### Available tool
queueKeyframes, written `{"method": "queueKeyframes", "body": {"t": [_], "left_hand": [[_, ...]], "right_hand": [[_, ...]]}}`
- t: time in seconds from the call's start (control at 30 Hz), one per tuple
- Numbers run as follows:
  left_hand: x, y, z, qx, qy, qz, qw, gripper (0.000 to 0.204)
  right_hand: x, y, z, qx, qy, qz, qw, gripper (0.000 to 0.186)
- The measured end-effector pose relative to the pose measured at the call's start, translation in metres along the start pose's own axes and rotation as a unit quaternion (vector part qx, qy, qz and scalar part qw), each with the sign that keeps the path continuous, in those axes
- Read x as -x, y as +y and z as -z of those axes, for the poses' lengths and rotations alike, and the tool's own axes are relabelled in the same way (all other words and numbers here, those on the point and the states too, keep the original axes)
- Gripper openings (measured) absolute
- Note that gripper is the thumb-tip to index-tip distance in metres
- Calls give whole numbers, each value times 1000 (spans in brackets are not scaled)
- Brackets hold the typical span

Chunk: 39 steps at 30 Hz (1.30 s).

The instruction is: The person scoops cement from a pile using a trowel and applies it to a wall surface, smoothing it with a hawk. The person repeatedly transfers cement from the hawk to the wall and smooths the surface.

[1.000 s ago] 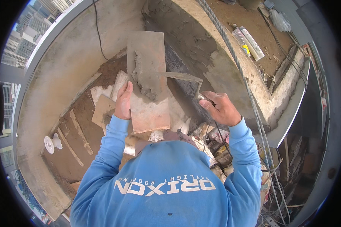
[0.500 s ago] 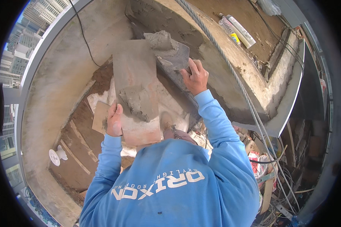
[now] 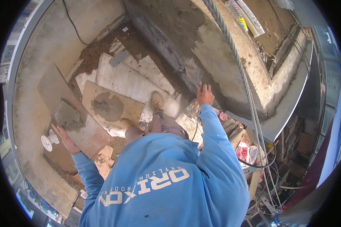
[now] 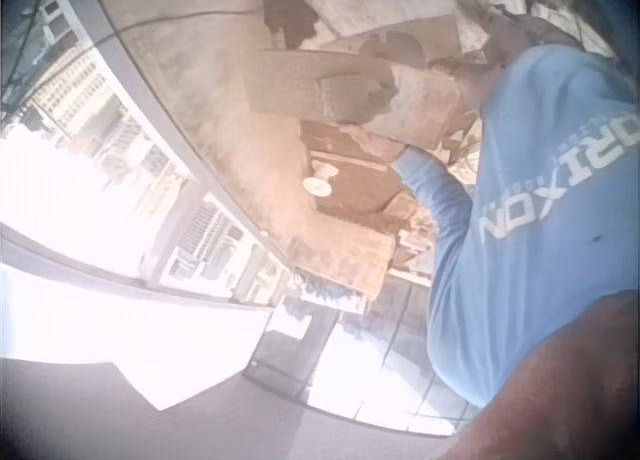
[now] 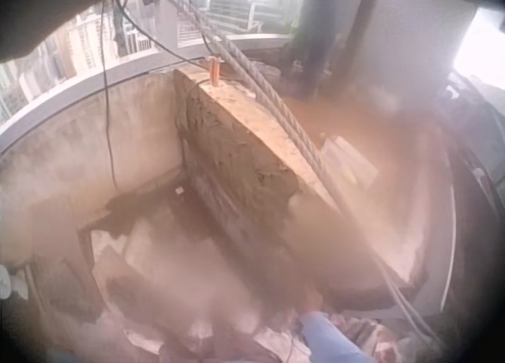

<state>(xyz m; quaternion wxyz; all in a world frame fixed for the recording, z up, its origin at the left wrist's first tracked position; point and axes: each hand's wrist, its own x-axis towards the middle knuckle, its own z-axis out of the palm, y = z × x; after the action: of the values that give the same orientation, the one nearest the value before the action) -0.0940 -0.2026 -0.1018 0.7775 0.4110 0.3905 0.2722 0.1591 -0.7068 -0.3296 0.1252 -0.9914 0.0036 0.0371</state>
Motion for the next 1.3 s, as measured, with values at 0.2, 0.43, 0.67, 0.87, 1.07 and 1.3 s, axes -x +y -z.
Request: {"method": "queueKeyframes", "body": {"t": [0.2,0.43,0.67,0.87,1.07,1.3], "left_hand": [[29,16,-15,-7,49,-22,999,54],[11,2,-20,48,4,51,998,53],[12,-24,-46,19,-97,71,993,48],[-19,-76,-77,13,-174,140,975,45],[-14,-57,-169,50,-328,143,932,45],[7,-29,-203,-68,-418,-39,905,46]], "right_hand": [[-67,8,-29,-20,-159,-99,982,46],[-137,28,-70,-136,-131,-125,974,51],[-53,1,17,-123,31,-88,988,58],[-17,-55,138,-167,105,139,971,42],[26,-143,277,-238,-84,299,920,39],[35,-167,305,-232,-202,352,884,42]]}}
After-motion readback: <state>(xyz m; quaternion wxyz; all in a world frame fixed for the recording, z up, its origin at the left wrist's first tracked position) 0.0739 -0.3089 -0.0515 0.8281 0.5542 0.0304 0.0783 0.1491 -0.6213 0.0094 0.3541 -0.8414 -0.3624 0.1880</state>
